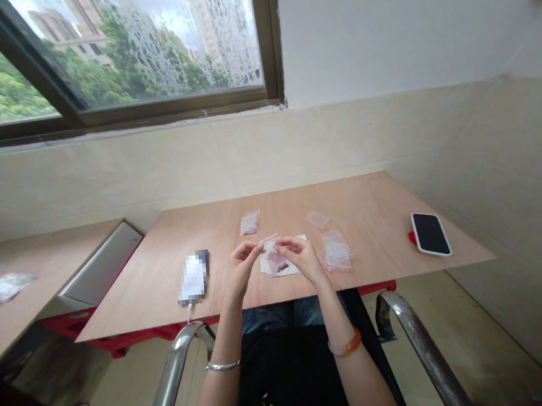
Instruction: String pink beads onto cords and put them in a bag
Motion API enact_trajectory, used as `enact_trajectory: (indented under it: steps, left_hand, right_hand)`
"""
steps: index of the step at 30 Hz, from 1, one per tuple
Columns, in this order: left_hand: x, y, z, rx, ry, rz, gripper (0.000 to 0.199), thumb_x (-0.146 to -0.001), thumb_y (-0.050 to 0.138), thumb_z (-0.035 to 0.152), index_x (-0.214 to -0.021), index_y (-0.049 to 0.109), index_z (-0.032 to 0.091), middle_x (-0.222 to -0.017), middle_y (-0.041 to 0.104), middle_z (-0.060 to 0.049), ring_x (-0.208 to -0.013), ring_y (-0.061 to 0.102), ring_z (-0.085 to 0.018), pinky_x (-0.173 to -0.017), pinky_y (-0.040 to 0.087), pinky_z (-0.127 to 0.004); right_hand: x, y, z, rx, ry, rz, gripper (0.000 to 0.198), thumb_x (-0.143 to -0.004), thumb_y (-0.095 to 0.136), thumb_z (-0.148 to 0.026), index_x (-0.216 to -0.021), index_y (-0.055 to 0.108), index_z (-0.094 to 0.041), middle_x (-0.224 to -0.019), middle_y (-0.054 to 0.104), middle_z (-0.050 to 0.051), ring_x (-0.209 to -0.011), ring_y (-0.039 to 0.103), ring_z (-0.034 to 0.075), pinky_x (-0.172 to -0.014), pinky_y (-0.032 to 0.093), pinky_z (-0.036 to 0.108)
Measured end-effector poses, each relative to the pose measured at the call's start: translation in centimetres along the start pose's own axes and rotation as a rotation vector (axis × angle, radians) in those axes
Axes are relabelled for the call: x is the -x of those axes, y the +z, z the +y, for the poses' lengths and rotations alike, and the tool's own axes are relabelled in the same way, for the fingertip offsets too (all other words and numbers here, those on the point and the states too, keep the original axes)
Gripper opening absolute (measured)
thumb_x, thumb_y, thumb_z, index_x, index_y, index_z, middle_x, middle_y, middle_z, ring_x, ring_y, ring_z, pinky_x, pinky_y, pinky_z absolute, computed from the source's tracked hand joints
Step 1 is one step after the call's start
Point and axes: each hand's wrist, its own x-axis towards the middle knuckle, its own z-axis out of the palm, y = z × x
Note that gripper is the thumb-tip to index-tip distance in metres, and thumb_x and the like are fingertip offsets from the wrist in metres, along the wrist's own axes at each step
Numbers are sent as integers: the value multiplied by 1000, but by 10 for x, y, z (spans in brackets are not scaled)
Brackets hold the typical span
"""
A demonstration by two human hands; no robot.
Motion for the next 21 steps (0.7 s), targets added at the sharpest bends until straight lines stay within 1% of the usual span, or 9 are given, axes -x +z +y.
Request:
enact_trajectory:
  steps: [2, 8, 11, 14, 18, 21]
  left_hand:
    - [0, 0, 4, -41, 1, 5, 21, -75, 69, 35, -76, 66, 14, -68, 64, -1, -65, 58, -12, -62, 44, -22]
    - [5, 1, 17, -257, 3, -26, 25, -77, 66, 40, -74, 69, 15, -70, 67, -3, -68, 60, -14, -62, 44, -23]
    - [7, 3, 23, -365, 54, -24, 24, -78, 65, 40, -75, 69, 17, -72, 68, -2, -70, 61, -15, -65, 44, -24]
    - [8, 5, 26, -430, 104, -6, 23, -79, 64, 39, -74, 69, 17, -71, 68, -1, -69, 61, -15, -64, 44, -24]
    - [9, 6, 29, -459, 140, -13, 23, -80, 62, 39, -72, 68, 17, -69, 68, -1, -67, 61, -15, -62, 44, -23]
    - [9, 5, 31, -457, 139, -20, 24, -81, 61, 38, -71, 68, 17, -70, 69, -2, -68, 63, -15, -64, 45, -24]
  right_hand:
    - [0, -1, -2, 34, -19, 43, 24, -69, 72, -38, -85, 71, -20, -88, 72, 5, -80, 66, 20, -74, 52, 32]
    - [1, -4, -7, 113, -52, 117, 27, -69, 70, -45, -79, 69, -19, -76, 71, 6, -71, 65, 19, -66, 51, 30]
    - [0, -6, -5, 128, -53, 112, 23, -71, 69, -41, -77, 68, -19, -75, 70, 5, -71, 64, 18, -68, 50, 30]
    - [-2, -9, -1, 157, -73, 99, 20, -75, 66, -38, -78, 67, -19, -76, 69, 4, -72, 63, 17, -71, 48, 30]
    - [-1, -9, -1, 184, -100, 90, 20, -78, 64, -39, -78, 67, -19, -75, 68, 4, -73, 62, 17, -71, 47, 28]
    - [2, -6, -6, 138, -69, 87, 20, -75, 67, -39, -78, 67, -19, -75, 68, 3, -70, 62, 16, -66, 47, 27]
